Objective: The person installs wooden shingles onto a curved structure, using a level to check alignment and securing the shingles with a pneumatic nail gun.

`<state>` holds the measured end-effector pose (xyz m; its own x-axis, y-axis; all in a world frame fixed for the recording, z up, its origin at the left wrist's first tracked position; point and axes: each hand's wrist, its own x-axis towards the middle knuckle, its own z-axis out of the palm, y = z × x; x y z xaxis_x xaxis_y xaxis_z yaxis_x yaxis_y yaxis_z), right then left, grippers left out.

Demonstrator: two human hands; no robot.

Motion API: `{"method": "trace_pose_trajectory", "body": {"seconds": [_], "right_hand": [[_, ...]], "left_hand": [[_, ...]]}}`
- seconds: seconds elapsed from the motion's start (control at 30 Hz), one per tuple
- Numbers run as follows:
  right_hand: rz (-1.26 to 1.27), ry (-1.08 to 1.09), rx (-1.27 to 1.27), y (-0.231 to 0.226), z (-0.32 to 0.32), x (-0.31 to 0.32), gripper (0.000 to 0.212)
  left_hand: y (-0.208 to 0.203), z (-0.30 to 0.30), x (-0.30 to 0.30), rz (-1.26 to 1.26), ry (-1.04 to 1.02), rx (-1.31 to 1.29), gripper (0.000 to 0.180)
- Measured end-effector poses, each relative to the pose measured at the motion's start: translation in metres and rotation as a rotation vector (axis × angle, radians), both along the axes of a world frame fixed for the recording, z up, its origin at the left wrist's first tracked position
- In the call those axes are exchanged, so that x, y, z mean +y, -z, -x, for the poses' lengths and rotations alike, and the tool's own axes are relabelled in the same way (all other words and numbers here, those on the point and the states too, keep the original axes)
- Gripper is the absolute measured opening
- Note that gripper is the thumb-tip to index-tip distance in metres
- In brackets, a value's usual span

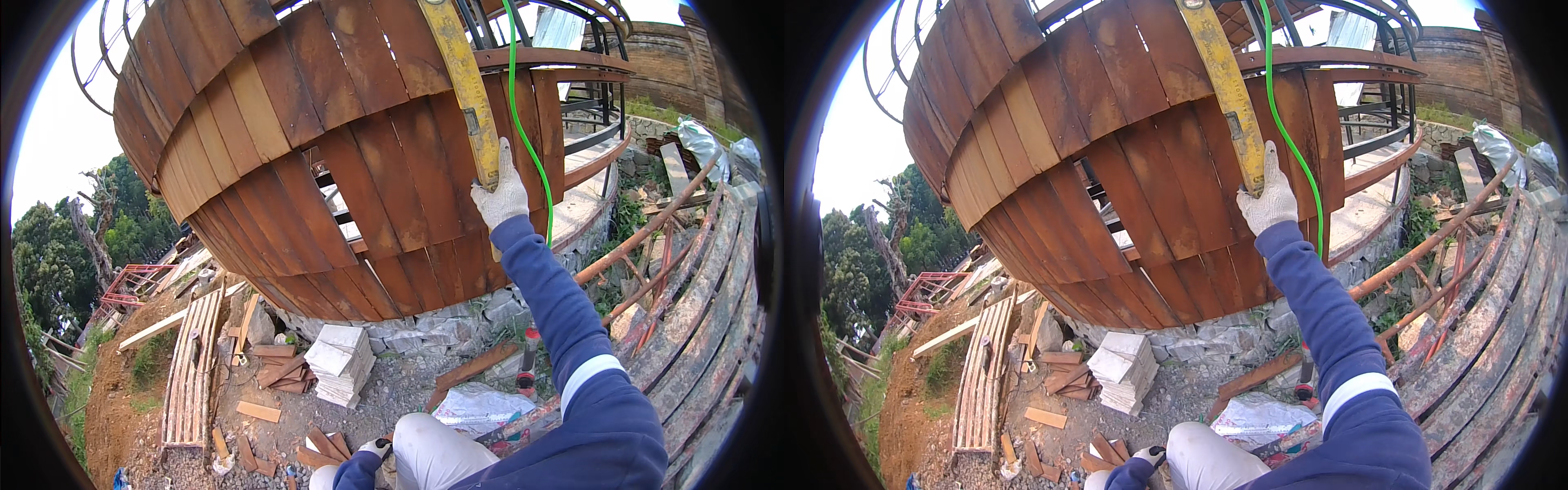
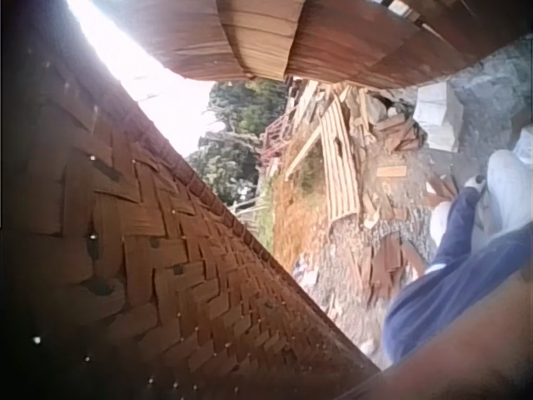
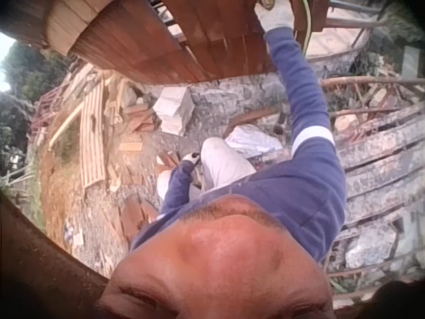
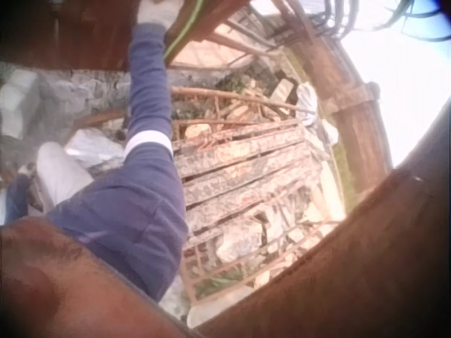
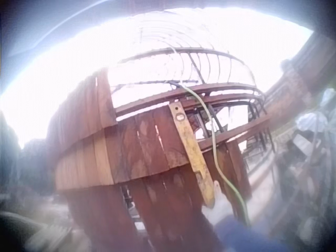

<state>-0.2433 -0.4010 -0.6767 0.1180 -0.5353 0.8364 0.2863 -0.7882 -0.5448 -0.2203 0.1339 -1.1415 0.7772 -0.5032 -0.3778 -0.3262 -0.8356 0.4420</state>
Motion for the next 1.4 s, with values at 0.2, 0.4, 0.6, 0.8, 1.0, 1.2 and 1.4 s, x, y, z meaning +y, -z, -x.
{"method": "trace_pose_trajectory", "body": {"seconds": [0.2, 0.4, 0.6, 0.8, 1.0, 1.2, 1.4], "right_hand": [[-0.015, -0.323, -0.024, 0.071, 0.011, 0.102, 0.095], [0.153, -0.597, 0.388, 0.214, 0.077, 0.204, 0.087], [0.514, -0.896, 0.512, 0.272, 0.058, 0.279, 0.087], [0.462, -0.92, 0.582, 0.292, 0.012, 0.251, 0.079], [0.112, -0.528, 1.18, 0.464, -0.023, 0.128, 0.048], [0.266, -0.512, 1.618, 0.536, -0.033, 0.131, 0.05], [0.388, -0.269, 1.735, 0.518, -0.09, 0.152, 0.059]], "left_hand": [[-0.011, 0.022, 0.033, 0.679, -0.426, -0.034, 0.031], [-0.196, 0.064, -0.027, 1.184, -0.162, 0.068, 0.057], [-0.214, 0.068, 0.011, 1.403, -0.608, -0.13, 0.034], [-0.197, 0.074, 0.07, 1.533, -0.906, -0.373, 0.03], [-0.166, 0.089, 0.136, 1.373, -1.332, -0.606, 0.036], [-0.158, 0.096, 0.149, 1.128, -1.279, -0.69, 0.04], [-0.175, 0.096, 0.143, 0.892, -1.233, -0.573, 0.041]]}}
